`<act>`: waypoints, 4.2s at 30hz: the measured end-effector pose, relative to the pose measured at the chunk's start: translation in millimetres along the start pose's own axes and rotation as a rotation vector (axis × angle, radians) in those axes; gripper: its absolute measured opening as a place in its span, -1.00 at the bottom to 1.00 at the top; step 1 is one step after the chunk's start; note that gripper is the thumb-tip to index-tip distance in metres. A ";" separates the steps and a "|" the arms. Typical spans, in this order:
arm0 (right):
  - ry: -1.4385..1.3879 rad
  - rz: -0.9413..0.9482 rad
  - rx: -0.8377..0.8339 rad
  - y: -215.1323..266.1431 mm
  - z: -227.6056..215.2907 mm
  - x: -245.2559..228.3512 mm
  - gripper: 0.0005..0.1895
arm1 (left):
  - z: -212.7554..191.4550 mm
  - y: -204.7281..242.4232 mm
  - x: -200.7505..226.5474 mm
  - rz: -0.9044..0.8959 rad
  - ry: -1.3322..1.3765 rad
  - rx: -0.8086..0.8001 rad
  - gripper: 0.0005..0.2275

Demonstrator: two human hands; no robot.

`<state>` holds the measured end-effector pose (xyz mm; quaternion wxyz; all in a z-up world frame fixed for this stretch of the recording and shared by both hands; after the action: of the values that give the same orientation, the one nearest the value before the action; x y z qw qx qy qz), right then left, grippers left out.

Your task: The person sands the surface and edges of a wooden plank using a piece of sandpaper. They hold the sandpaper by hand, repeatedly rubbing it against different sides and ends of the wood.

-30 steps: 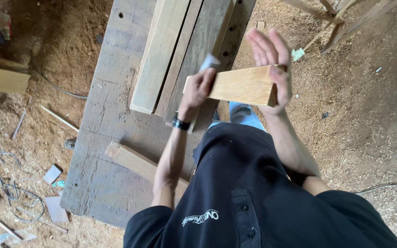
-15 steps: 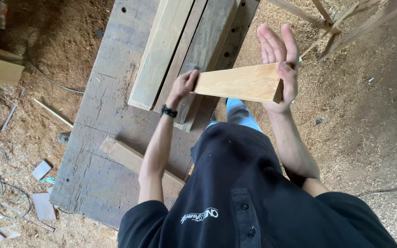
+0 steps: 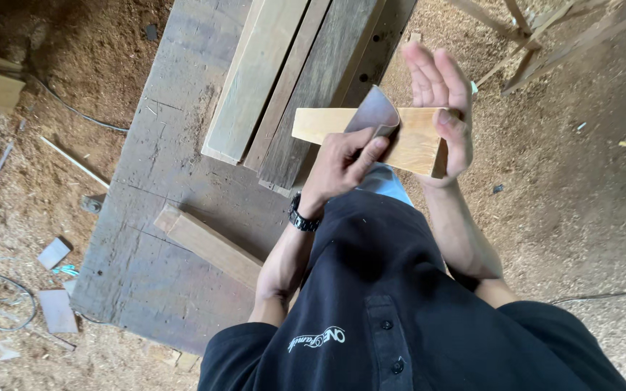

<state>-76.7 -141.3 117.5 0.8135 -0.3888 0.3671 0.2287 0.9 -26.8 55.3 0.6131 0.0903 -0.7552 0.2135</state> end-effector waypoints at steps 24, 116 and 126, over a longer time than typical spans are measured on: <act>-0.033 0.018 0.075 10.8 -18.1 3.2 -0.43 | 25.3 -18.4 15.5 0.101 0.077 -0.242 -0.68; -0.029 -0.099 0.139 7.5 -49.2 -3.2 -0.52 | -63.9 -18.6 -294.2 -0.562 -0.231 -0.090 -0.54; -0.007 -0.028 0.187 12.0 -34.9 0.6 -0.53 | 1.1 -38.5 -81.7 -0.239 -0.114 -0.162 -0.54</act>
<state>-99.0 -162.1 96.5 0.8506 -0.3157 0.3785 0.1833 34.2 -71.9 -15.5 0.5958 0.1417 -0.7873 0.0719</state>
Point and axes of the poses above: each hand's wrist, its own y-axis away from the middle knuckle, its own z-axis out of the palm, x = y × z, the point moved 9 cm from there along -y, towards the middle knuckle, and after that the axes turned 1 degree about x, right-handed, at the moved point
